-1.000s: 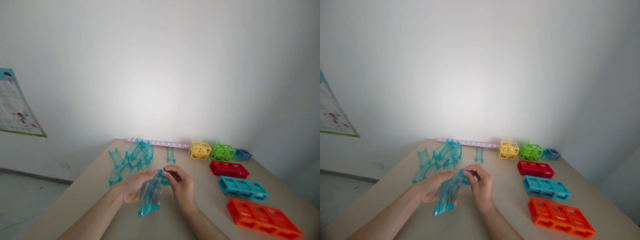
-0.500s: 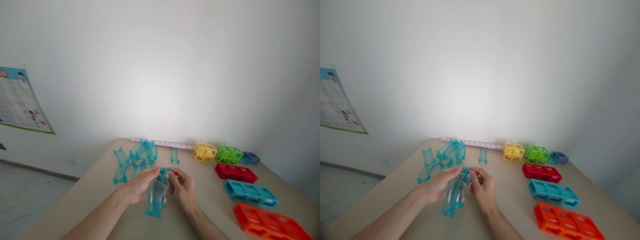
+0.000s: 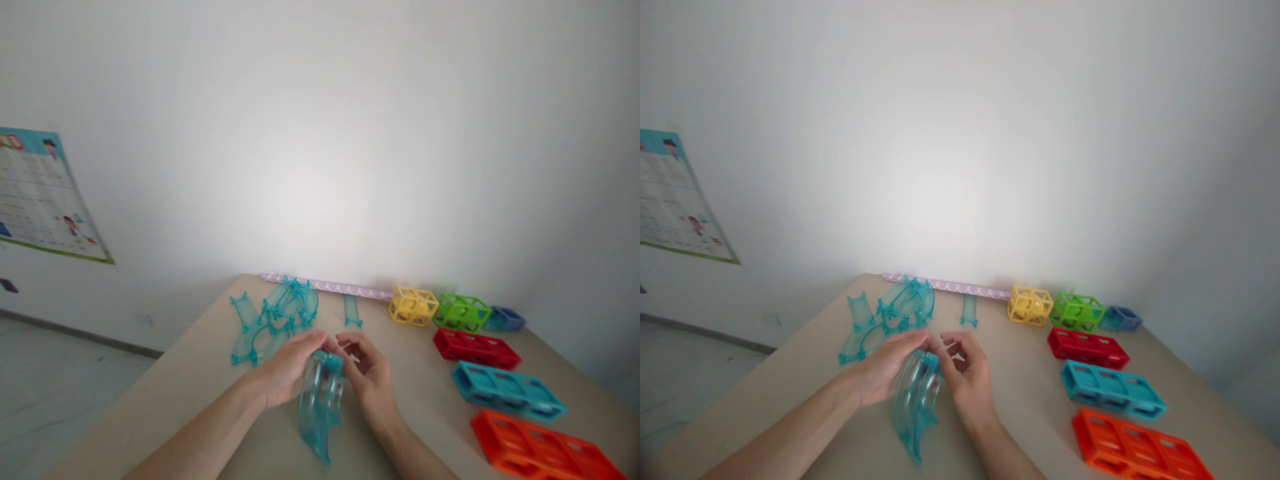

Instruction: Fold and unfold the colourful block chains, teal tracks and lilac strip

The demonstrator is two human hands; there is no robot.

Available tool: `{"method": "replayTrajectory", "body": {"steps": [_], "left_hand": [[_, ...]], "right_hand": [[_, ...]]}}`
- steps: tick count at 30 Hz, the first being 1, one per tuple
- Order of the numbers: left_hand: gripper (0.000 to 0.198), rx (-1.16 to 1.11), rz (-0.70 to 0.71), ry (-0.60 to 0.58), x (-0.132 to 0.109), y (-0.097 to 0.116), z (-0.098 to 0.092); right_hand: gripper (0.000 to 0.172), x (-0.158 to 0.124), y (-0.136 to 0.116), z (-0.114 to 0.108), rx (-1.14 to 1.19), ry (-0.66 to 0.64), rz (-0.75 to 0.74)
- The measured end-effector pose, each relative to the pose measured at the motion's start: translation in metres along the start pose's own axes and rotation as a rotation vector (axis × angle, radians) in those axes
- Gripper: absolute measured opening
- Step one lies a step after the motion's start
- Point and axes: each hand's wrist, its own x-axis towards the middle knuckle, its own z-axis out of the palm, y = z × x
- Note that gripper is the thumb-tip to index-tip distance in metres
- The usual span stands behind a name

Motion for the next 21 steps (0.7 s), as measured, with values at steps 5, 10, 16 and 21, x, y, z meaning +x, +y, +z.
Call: {"method": "replayTrajectory", "body": {"steps": [5, 10, 16, 21], "left_hand": [[0.031, -0.037, 0.083, 0.033, 0.002, -0.005, 0.002], [0.029, 0.034, 0.038, 0.138, 0.001, -0.002, 0.005], [0.032, -0.005, 0.034, 0.139, 0.003, -0.002, 0.0], [0.024, 0.014, 0.066, -0.02, 0.0, 0.003, -0.002]], "right_hand": [[0.015, -0.003, -0.005, -0.004, -0.093, -0.105, -0.233], [0.019, -0.003, -0.012, -0.004, -0.171, -0.218, -0.306], [0.015, 0.0, -0.009, -0.004, -0.193, -0.201, -0.252], [0.019, 0.0, -0.007, -0.006, -0.154, -0.105, -0.211]]}}
